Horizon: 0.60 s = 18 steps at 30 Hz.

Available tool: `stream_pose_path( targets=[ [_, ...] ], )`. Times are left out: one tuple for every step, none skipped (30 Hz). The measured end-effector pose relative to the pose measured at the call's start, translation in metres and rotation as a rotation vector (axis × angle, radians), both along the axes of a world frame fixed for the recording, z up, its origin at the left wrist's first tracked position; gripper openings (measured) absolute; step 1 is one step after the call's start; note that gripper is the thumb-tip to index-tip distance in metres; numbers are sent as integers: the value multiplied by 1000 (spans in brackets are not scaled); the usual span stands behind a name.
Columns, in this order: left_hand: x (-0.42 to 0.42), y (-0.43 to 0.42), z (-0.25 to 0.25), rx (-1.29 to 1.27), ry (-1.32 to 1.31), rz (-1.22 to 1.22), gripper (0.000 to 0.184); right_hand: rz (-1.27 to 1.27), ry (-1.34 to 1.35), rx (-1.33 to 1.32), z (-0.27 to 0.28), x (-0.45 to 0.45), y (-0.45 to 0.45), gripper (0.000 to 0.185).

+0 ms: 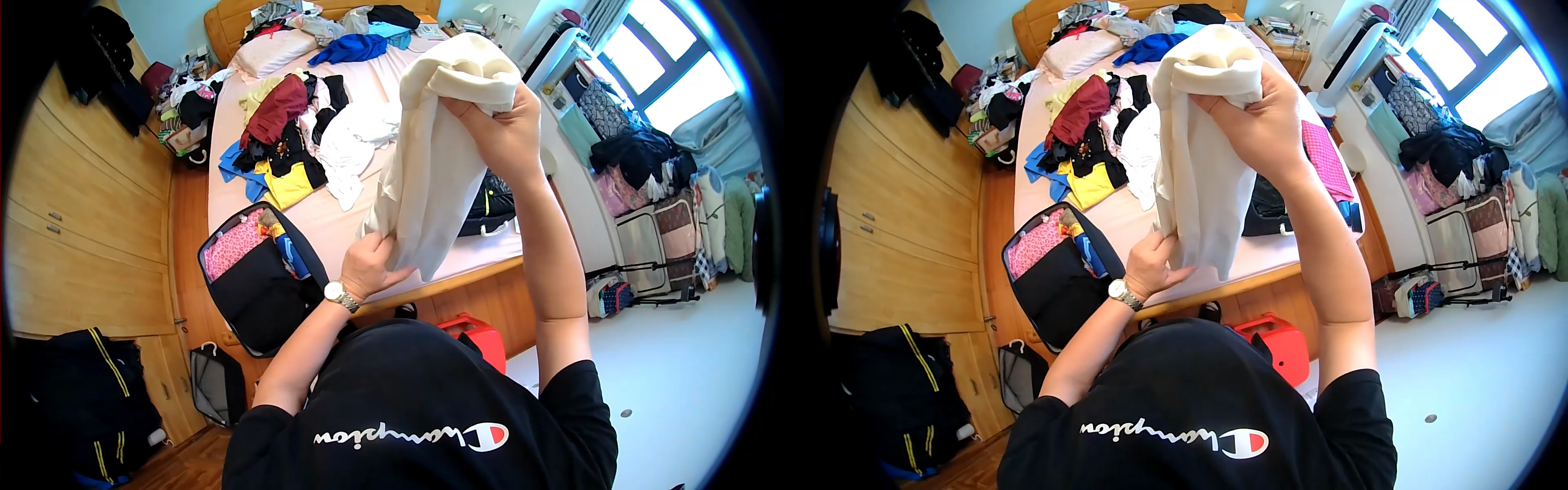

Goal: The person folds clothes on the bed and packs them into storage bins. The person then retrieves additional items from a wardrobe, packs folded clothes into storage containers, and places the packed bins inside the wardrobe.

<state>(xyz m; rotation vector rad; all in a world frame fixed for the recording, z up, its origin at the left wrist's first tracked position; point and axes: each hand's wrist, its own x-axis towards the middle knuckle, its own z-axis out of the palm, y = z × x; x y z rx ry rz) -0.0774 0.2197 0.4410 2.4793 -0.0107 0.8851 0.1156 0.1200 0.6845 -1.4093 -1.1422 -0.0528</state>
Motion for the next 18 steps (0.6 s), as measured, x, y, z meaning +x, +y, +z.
stream_pose_path(
  targets=[
    [3,-3,-1,-27,-5,32,39,9,3,6,1,-3,2,29],
    [7,-5,-3,-55,-10,65,38,18,5,12,1,-5,3,28],
    [11,-5,-5,-82,-17,98,37,22,5,15,1,-6,2,29],
    [14,-3,-11,-74,-18,102,34,28,6,17,0,-5,1,29],
    [16,1,-19,-65,-18,108,31,35,7,21,0,-4,0,29],
    [17,7,-27,-55,-17,114,29,31,10,7,1,-3,-1,29],
    [16,16,-31,-42,-15,94,29,27,15,-7,2,-1,-4,29],
    [14,28,-36,-29,-13,72,29,22,19,-21,4,3,-8,29],
    [12,40,-41,-17,-11,49,31,39,19,-31,7,6,-12,30],
    [11,53,-43,-67,-42,81,36,54,20,-40,9,10,-17,31],
    [6,70,-44,-104,-26,113,32,69,22,-49,11,14,-23,31],
    [6,90,-54,-135,-76,164,27,72,-23,-48,12,21,-28,33],
    [4,101,-40,-224,-175,215,22,54,-17,-47,14,25,-32,33],
    [6,114,-37,-335,-249,242,13,35,-11,-46,15,28,-37,33],
    [10,132,-46,-506,-289,255,8,15,-4,-46,16,29,-40,33],
    [5,140,-30,-820,-222,219,15,-56,14,-31,16,31,-41,33],
    [0,148,-13,-946,-204,222,18,-86,3,-50,17,32,-44,33],
    [-6,166,-6,-970,-196,156,21,-116,-8,-68,19,33,-50,33]
  ],
)
